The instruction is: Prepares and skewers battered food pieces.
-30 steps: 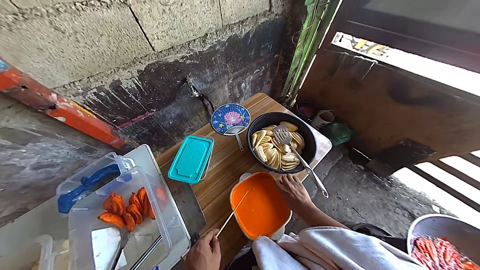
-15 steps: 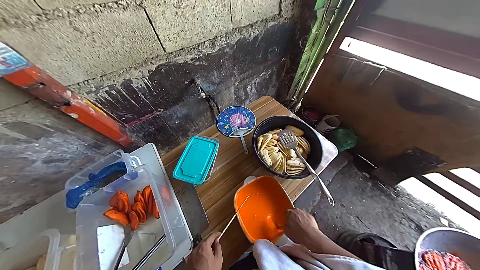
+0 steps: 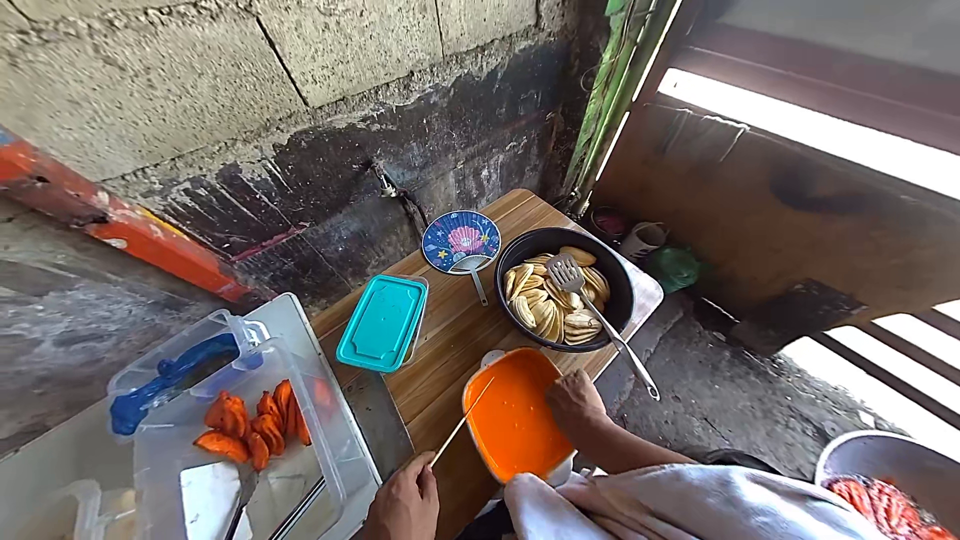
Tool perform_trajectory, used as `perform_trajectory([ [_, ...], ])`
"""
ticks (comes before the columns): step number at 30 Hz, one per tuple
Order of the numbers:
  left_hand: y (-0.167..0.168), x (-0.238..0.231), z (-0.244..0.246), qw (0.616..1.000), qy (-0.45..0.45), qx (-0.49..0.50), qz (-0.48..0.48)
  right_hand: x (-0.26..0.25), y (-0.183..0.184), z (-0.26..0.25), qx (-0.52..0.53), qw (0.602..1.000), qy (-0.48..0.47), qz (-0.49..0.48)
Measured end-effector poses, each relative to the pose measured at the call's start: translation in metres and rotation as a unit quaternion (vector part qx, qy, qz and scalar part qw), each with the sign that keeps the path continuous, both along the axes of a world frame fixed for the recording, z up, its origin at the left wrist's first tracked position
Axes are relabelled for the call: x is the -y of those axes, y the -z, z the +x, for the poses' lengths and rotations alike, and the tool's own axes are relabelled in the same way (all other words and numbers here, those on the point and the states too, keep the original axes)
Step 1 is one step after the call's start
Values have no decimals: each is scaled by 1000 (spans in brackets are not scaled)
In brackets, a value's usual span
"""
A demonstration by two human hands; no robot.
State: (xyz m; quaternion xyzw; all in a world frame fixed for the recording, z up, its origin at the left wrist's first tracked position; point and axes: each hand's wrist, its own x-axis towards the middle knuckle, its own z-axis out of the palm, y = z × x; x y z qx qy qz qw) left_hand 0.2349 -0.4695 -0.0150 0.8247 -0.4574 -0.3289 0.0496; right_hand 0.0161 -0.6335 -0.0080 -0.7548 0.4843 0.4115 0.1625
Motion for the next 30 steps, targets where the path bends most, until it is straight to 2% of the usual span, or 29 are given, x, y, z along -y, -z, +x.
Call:
perform_trajectory([
  [3, 2, -4, 1, 1000, -17, -7, -7, -14, 0, -3, -6, 999, 47, 27],
  [6, 8, -12, 2, 1000, -25, -9, 1, -15, 3, -9, 14, 989, 141, 39],
  [8, 12, -17, 2, 1000, -19, -12, 10, -11, 17, -16, 35, 975, 207, 70],
  [10, 13, -19, 2, 1000, -8, -19, 13, -8, 41, -29, 79, 965, 233, 89],
  [13, 13, -20, 4, 1000, -12, -19, 19, -6, 55, -48, 183, 948, 254, 64],
  [15, 12, -20, 6, 1000, -17, -15, 20, -6, 52, -58, 197, 939, 281, 19],
  [18, 10, -13, 7, 1000, -14, -13, 18, -6, 48, -67, 128, 952, 278, -19],
  [21, 7, -7, 7, 1000, -5, -4, 14, -14, 61, -73, 158, 963, 218, 15],
  [27, 2, 2, 5, 1000, 1, 6, 20, -13, 63, -78, 228, 956, 180, 38],
  [30, 3, 2, 3, 1000, 6, 7, 18, -9, 67, -86, 184, 969, 161, 16],
])
